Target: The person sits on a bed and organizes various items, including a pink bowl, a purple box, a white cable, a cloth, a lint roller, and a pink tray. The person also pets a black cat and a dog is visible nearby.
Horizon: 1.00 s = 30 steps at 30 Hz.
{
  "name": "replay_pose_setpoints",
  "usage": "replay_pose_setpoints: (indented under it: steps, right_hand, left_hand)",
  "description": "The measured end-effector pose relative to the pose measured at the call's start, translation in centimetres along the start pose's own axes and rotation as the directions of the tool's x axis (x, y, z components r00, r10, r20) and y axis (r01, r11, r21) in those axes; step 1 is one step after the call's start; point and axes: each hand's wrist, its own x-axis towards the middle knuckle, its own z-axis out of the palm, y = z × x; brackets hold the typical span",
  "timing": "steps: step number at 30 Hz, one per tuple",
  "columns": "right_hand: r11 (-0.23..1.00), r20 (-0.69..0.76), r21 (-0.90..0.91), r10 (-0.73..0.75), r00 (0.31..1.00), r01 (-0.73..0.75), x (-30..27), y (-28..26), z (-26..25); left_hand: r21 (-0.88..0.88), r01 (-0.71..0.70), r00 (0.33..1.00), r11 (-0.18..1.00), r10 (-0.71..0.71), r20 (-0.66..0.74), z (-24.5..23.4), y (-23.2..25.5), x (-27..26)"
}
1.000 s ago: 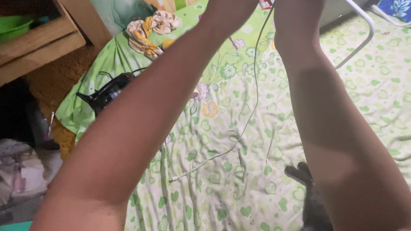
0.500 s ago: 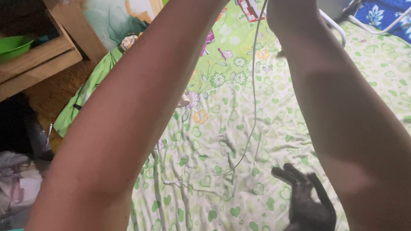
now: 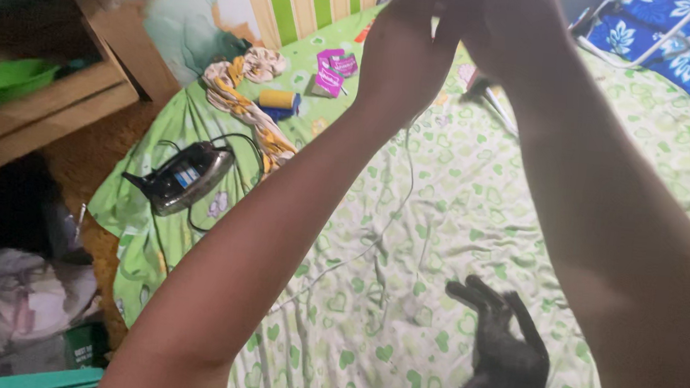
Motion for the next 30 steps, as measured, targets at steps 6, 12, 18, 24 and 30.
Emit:
replay_pose_setpoints:
  steps: [6, 12, 18, 24, 30]
  right_hand:
    - [0.970, -0.160, -0.105, 0.200, 0.967, -0.218, -7.8, 4.3, 2.4]
    - [0.752, -0.312, -0.432, 0.393, 0.865, -0.498, -18.1, 8.8, 4.4]
    - [0.575, -0.241, -0.573, 0.563, 0.791, -0.584, -28.4, 10.1, 7.1]
    - [0.470, -0.107, -0.408, 0.827, 0.552, -0.783, -36.6, 10.2, 9.8]
    - [0.313, -0.116, -0.765, 0.793, 0.598, -0.564, -42.9, 11.3, 8.1]
  left_hand:
    - [-0.004, 0.314, 0.942, 0.950, -0.311, 0.129, -1.3, 2.3, -9.3]
    - [0.414, 0.201, 0.958, 0.888, -0.266, 0.105, -3.9, 3.0, -21.8]
    - [0.122, 0.464, 0.810, 0.877, -0.477, 0.341, -5.8, 7.1, -33.8]
    - [0.210, 0.807, 0.409, 0.552, -0.779, 0.476, -11.2, 8.8, -39.6]
    - [-0.202, 0.971, 0.206, 0.125, -0.865, 0.458, -17.2, 7.5, -45.6]
